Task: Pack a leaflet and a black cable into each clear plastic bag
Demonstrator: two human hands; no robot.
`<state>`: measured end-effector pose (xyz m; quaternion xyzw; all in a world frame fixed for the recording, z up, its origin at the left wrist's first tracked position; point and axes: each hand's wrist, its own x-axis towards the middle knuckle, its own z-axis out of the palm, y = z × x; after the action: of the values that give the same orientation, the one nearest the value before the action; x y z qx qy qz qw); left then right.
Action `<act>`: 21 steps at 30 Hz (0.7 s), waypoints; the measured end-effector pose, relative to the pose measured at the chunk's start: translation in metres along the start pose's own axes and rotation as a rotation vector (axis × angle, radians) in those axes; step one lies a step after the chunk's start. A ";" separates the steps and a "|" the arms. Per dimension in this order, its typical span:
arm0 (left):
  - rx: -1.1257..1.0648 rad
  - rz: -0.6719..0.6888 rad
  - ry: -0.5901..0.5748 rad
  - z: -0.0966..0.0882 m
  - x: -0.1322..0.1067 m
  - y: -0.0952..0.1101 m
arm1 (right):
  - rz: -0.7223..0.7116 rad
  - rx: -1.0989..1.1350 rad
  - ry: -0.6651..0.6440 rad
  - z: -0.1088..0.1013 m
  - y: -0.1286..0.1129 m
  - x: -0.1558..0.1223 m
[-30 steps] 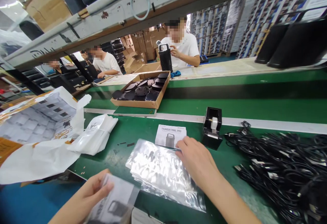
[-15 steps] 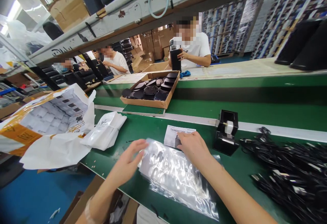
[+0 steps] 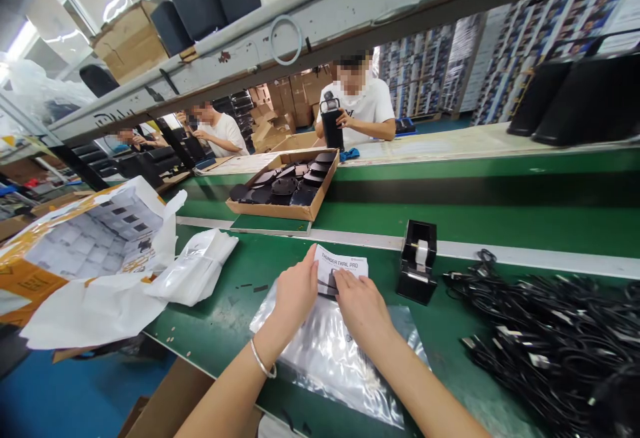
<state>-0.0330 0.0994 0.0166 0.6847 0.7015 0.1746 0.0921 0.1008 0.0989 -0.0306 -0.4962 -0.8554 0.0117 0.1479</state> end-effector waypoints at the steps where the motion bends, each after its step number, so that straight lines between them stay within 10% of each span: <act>1: 0.001 -0.001 0.003 0.001 0.000 0.002 | 0.002 0.007 0.004 0.000 0.000 -0.001; 13: -0.529 -0.005 0.143 0.006 0.005 -0.011 | 0.065 0.154 0.177 -0.008 -0.005 -0.008; 18: -0.944 -0.016 0.097 -0.018 -0.004 -0.011 | 0.504 0.544 0.457 -0.050 0.000 -0.037; 21: -1.203 -0.014 -0.071 -0.023 -0.027 -0.004 | 0.694 1.008 0.254 -0.074 0.014 -0.064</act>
<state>-0.0438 0.0695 0.0334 0.5131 0.4806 0.5173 0.4880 0.1621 0.0418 0.0220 -0.6121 -0.5094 0.4021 0.4519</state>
